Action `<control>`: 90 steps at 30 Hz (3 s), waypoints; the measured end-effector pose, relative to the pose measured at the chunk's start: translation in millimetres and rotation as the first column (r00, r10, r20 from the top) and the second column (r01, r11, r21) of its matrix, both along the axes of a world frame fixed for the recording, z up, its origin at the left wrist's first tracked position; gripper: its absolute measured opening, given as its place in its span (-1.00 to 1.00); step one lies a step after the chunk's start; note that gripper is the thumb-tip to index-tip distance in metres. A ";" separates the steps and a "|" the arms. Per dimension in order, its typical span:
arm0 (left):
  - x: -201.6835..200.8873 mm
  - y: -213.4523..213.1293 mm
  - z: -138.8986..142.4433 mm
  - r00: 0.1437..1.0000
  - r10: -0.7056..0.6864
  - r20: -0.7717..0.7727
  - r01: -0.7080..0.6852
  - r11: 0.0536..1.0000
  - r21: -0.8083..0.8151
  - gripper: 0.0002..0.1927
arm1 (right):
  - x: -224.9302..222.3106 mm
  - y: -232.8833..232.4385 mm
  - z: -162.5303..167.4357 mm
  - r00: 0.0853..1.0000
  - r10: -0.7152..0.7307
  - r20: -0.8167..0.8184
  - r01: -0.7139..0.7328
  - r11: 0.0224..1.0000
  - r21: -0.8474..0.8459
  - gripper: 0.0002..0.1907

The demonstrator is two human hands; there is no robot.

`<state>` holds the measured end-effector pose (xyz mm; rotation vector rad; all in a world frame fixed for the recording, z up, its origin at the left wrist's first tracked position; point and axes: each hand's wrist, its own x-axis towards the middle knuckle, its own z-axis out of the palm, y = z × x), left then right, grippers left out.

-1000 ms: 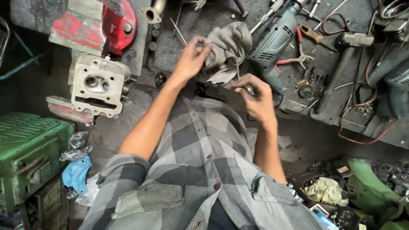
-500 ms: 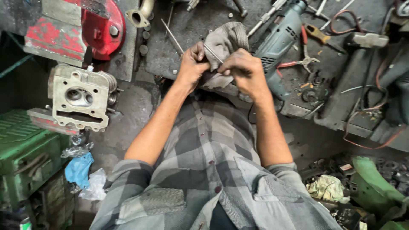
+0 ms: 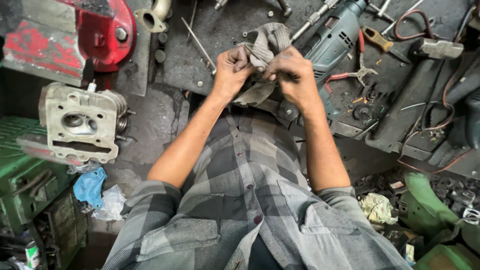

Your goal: The person cleans a small-engine cylinder head clamped in a bench vise, wiping it with a cloth and handling small valve parts by hand. They then pick up a power die grinder and work on the clamped cylinder head with both hands for the rest of the clip.

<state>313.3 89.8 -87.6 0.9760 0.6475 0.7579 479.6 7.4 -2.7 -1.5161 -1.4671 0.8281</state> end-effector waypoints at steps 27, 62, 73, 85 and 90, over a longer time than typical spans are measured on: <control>-25.5 32.9 -13.3 0.928 0.053 0.368 0.006 0.988 -0.157 -0.81 | -38.8 -142.8 6.6 0.829 -0.275 -0.487 0.115 0.936 -0.333 -0.80; -403.6 -116.9 78.8 0.964 0.239 0.117 -0.206 0.949 -0.237 -0.35 | -351.2 129.7 108.9 0.888 0.395 0.238 -0.450 0.853 0.265 -0.66; -373.1 -69.6 106.9 0.714 0.438 0.546 -0.128 0.848 -0.514 -0.33 | -358.6 113.4 132.6 0.777 0.452 0.438 -0.617 0.684 0.388 -0.63; -374.0 -52.4 133.3 0.824 0.518 0.231 -0.248 0.695 -0.675 -0.44 | -348.9 95.6 114.9 0.730 0.386 0.564 -0.622 0.718 0.314 -0.68; -373.6 -54.3 136.5 0.811 0.550 0.197 -0.314 0.695 -0.647 -0.46 | -341.6 97.7 113.1 0.710 0.374 0.597 -0.635 0.707 0.312 -0.68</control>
